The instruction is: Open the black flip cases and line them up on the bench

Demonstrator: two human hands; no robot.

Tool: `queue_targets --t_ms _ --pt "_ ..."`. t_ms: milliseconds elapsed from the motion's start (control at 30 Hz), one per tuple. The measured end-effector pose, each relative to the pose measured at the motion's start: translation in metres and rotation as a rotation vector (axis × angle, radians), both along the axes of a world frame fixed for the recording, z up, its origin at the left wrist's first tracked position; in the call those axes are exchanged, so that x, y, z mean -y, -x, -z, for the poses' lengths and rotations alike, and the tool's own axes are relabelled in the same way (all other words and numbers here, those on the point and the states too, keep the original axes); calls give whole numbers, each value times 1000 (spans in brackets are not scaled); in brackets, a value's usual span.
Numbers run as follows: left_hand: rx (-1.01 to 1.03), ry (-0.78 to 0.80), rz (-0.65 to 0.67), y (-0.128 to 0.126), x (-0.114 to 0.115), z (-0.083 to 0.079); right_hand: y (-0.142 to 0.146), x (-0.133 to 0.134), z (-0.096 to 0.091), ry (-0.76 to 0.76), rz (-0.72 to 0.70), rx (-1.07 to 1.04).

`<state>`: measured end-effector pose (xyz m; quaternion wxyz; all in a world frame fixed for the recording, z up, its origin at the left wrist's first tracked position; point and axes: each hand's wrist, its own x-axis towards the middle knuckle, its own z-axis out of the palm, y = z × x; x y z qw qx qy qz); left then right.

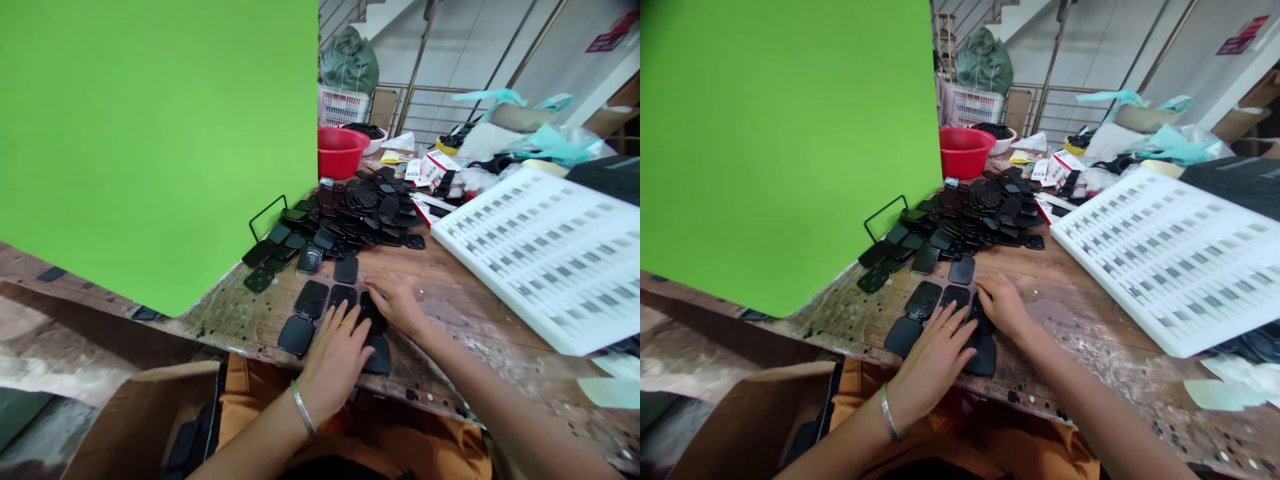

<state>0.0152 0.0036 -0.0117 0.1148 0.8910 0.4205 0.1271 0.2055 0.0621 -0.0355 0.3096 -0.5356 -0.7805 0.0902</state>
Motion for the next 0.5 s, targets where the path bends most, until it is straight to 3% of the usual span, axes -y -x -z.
queue_targets --t_ms 133,233,333,500 --pt "-10 46 48 -13 6 6 32 -45 -1 75 89 75" --pt "-29 74 63 -12 9 10 42 -58 0 118 165 141" --pt "-25 88 69 -10 10 10 37 -57 -2 166 248 180" --pt "-27 116 61 -8 10 8 3 -52 -1 241 388 151"
